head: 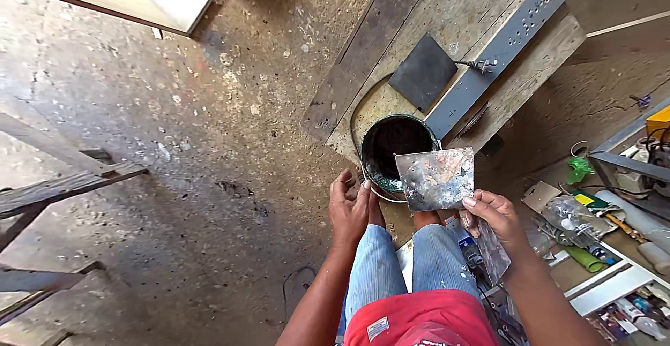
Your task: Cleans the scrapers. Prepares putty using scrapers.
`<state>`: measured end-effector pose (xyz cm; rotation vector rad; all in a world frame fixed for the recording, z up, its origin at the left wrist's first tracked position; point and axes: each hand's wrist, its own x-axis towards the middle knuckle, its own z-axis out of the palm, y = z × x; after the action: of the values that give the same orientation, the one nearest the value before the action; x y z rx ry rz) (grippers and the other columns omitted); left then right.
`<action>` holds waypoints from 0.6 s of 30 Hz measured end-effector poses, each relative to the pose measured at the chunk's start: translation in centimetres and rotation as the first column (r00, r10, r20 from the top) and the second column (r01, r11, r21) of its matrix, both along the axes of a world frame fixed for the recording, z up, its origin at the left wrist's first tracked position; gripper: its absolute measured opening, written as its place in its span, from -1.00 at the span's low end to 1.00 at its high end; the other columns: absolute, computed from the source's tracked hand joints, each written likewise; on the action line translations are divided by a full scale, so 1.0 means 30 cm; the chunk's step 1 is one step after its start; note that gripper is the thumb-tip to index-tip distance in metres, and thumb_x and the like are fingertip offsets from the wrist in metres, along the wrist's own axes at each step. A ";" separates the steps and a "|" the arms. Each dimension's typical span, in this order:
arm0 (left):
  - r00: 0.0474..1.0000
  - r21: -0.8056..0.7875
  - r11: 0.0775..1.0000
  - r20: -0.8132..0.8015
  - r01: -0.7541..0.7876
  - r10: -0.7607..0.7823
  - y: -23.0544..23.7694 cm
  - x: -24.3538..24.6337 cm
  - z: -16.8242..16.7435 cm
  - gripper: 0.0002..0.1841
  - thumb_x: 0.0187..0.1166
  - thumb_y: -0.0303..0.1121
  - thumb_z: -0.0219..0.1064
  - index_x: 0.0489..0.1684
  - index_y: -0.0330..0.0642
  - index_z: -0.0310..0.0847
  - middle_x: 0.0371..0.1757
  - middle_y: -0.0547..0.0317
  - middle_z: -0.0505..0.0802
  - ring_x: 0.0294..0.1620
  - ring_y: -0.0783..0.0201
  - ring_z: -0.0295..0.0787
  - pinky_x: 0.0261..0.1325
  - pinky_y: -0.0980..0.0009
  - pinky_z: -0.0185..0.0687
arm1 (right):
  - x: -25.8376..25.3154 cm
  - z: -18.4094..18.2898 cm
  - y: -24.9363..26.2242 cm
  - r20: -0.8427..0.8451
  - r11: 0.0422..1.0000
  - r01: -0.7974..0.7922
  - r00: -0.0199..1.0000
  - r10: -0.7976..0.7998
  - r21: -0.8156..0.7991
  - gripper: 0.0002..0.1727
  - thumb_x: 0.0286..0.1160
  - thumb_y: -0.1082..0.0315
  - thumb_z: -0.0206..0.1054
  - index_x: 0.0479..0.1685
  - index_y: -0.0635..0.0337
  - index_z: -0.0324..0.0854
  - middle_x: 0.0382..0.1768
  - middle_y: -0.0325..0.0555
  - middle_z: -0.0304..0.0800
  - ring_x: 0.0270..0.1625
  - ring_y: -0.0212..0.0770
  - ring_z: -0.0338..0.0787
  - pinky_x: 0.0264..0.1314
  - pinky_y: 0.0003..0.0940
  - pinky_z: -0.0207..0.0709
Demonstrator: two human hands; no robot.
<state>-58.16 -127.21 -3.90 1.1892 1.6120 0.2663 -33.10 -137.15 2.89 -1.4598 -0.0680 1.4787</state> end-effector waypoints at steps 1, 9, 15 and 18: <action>0.998 -0.105 0.993 0.008 -0.055 0.056 0.004 0.003 -0.012 -0.26 0.58 -0.11 0.40 0.71 -0.21 0.22 0.60 -0.14 0.51 0.45 0.13 0.61 0.38 0.17 0.62 | -0.002 -0.002 0.000 -0.039 1.000 0.003 0.999 -0.003 -0.004 -0.71 0.59 0.45 0.13 -0.51 0.19 0.64 -0.70 -0.23 0.65 -0.71 -0.47 0.57 -0.64 -0.63 0.45; 0.989 -0.095 0.985 -0.012 -0.146 0.146 -0.015 0.028 -0.044 -0.17 0.51 -0.15 0.49 0.76 -0.19 0.14 0.69 -0.18 0.40 0.56 0.05 0.51 0.40 0.12 0.61 | -0.025 -0.026 -0.026 0.264 0.999 -0.037 0.964 0.026 0.038 -0.74 0.55 0.48 0.22 -0.54 0.15 0.67 -0.68 -0.33 0.64 -0.67 -0.52 0.54 -0.62 -0.64 0.40; 0.994 0.047 0.995 -0.058 -0.088 0.090 -0.022 0.012 -0.040 -0.24 0.46 -0.22 0.51 0.66 -0.21 0.26 0.65 -0.16 0.44 0.49 0.04 0.56 0.33 0.11 0.63 | 0.031 -0.025 -0.050 0.615 0.999 -0.019 0.788 -0.011 0.043 -0.76 0.53 0.47 0.23 -0.52 0.05 0.63 -0.67 -0.48 0.62 -0.65 -0.58 0.55 -0.59 -0.65 0.45; 0.995 0.144 0.989 -0.094 0.037 -0.024 -0.021 0.007 -0.031 -0.32 0.48 -0.21 0.51 0.57 -0.26 0.35 0.60 -0.16 0.49 0.49 0.06 0.55 0.34 0.12 0.63 | 0.050 -0.015 -0.058 0.600 0.999 0.015 0.799 -0.034 0.037 -0.74 0.53 0.48 0.22 -0.53 0.03 0.63 -0.68 -0.48 0.64 -0.66 -0.58 0.56 -0.61 -0.67 0.45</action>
<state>-57.94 -127.85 -4.83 1.3540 1.6759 0.3180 -31.60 -138.89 2.43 -1.8499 -0.4582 0.9300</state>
